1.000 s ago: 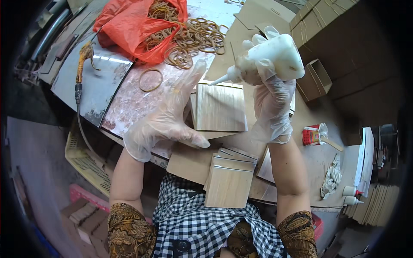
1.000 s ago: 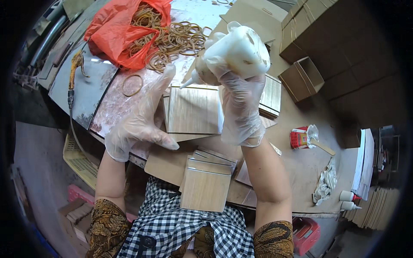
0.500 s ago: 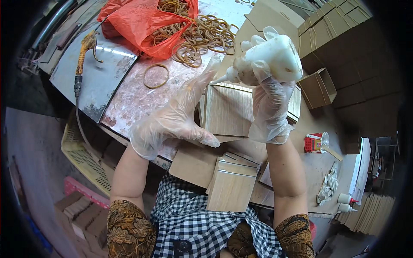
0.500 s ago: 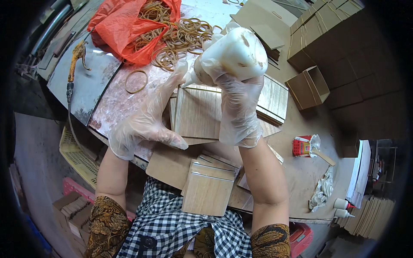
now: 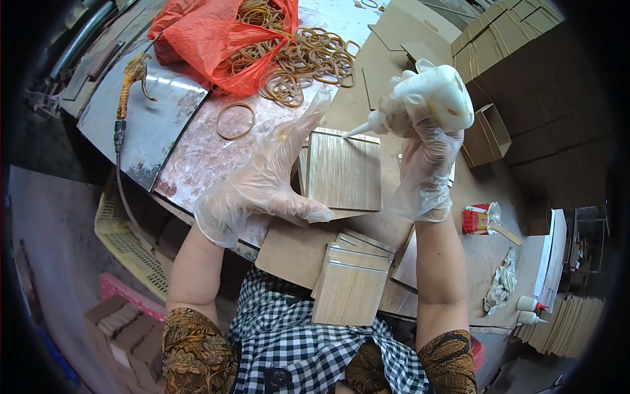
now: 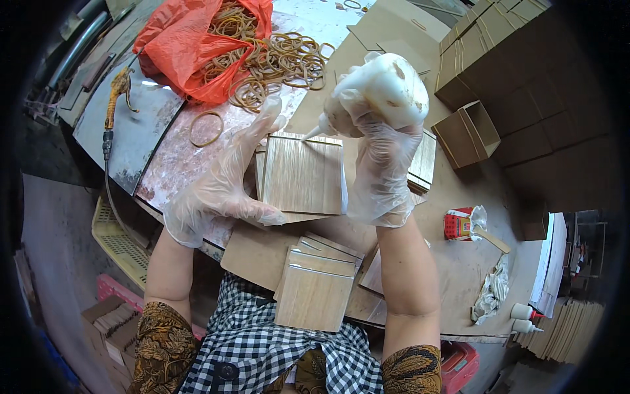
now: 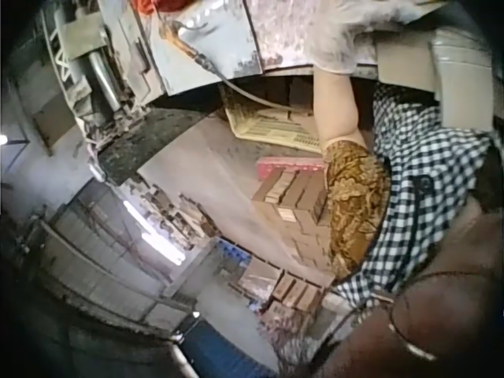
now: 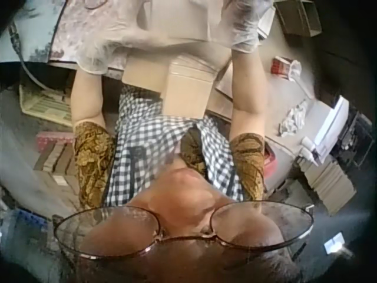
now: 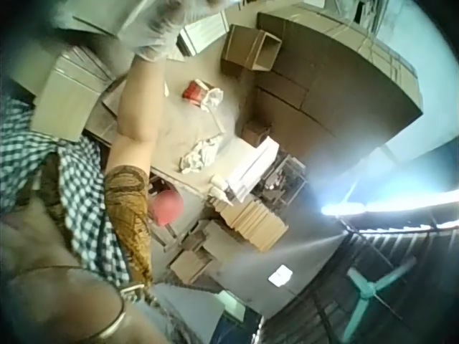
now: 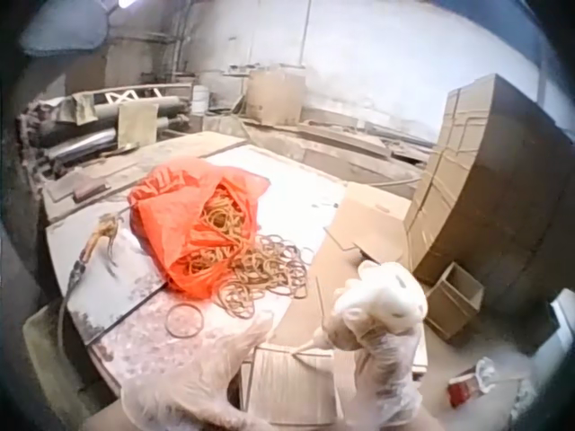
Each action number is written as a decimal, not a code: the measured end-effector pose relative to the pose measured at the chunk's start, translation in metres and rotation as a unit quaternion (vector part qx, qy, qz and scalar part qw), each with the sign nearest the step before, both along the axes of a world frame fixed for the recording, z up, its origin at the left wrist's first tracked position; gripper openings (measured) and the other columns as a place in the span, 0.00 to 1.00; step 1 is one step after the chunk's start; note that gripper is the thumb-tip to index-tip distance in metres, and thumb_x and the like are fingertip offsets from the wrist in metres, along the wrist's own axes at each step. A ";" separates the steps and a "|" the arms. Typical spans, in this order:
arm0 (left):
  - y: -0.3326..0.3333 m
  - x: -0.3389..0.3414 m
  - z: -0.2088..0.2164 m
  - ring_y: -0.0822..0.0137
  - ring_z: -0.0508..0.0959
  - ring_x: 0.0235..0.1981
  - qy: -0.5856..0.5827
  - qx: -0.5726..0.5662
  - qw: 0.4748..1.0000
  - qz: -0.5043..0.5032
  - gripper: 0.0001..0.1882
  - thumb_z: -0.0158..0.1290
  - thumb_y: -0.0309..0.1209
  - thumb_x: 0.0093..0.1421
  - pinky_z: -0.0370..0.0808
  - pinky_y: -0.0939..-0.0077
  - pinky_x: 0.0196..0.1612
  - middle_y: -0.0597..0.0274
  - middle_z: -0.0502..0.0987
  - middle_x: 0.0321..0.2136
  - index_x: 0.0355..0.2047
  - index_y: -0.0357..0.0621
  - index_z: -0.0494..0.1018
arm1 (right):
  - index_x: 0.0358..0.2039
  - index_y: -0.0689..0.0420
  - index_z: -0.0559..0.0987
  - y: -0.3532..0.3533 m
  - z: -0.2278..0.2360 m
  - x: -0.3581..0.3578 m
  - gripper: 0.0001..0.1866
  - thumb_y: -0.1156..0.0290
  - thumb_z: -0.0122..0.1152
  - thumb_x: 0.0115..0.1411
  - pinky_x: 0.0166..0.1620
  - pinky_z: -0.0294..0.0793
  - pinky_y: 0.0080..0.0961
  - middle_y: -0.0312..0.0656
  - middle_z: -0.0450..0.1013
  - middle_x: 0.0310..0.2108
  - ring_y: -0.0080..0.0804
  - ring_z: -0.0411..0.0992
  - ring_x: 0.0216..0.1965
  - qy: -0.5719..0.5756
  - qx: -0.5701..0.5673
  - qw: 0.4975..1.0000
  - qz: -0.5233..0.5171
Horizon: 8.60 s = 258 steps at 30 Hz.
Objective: The person applies glue from a squeeze bottle to the edges of small rectangular wooden pieces. They work at a table, handling the pieces one by one, applying adhesive to the sides, and stacking them.
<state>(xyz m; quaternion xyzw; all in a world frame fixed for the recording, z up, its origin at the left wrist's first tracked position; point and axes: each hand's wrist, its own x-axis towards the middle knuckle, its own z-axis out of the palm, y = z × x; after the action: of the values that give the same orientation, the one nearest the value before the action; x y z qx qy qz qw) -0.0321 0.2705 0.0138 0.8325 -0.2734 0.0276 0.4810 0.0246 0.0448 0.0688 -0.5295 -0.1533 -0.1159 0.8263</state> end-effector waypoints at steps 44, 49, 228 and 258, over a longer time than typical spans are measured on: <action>-0.046 -0.131 0.037 0.47 0.57 0.65 -0.028 0.157 0.981 -0.110 0.61 0.68 0.62 0.35 0.51 0.50 0.67 0.50 0.61 0.63 0.63 0.36 0.58 | 0.56 0.66 0.65 -0.174 -0.018 -0.103 0.29 0.67 0.65 0.58 0.53 0.78 0.41 0.52 0.72 0.50 0.55 0.71 0.53 0.020 0.262 0.952 -0.154; -0.029 -0.111 0.029 0.51 0.56 0.66 -0.073 -0.023 0.995 0.070 0.55 0.67 0.55 0.43 0.51 0.56 0.67 0.49 0.61 0.63 0.63 0.33 0.58 | 0.60 0.68 0.60 -0.153 -0.015 -0.091 0.35 0.67 0.64 0.58 0.61 0.68 0.56 0.55 0.66 0.57 0.58 0.64 0.60 -0.005 0.204 0.970 -0.130; -0.030 -0.040 0.072 0.64 0.75 0.43 0.168 -0.220 0.959 0.068 0.66 0.63 0.46 0.38 0.67 0.70 0.50 0.45 0.77 0.42 0.70 0.39 0.34 | 0.52 0.66 0.71 -0.247 -0.112 -0.206 0.26 0.58 0.54 0.60 0.57 0.72 0.51 0.57 0.63 0.61 0.54 0.63 0.61 0.056 0.606 0.789 -0.083; -0.100 -0.095 0.084 0.59 0.69 0.56 0.337 -0.382 0.860 -0.024 0.67 0.67 0.34 0.45 0.66 0.64 0.58 0.45 0.68 0.55 0.69 0.45 0.25 | 0.67 0.62 0.46 -0.027 0.041 -0.169 0.53 0.61 0.71 0.52 0.58 0.66 0.31 0.49 0.58 0.58 0.34 0.67 0.55 0.167 0.042 0.980 0.097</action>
<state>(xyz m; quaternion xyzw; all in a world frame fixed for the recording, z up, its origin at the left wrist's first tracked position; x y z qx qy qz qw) -0.1272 0.1707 0.0974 0.5348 -0.0825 -0.1645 0.8247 -0.1442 0.0179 0.1099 -0.4892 -0.0584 0.0485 0.8688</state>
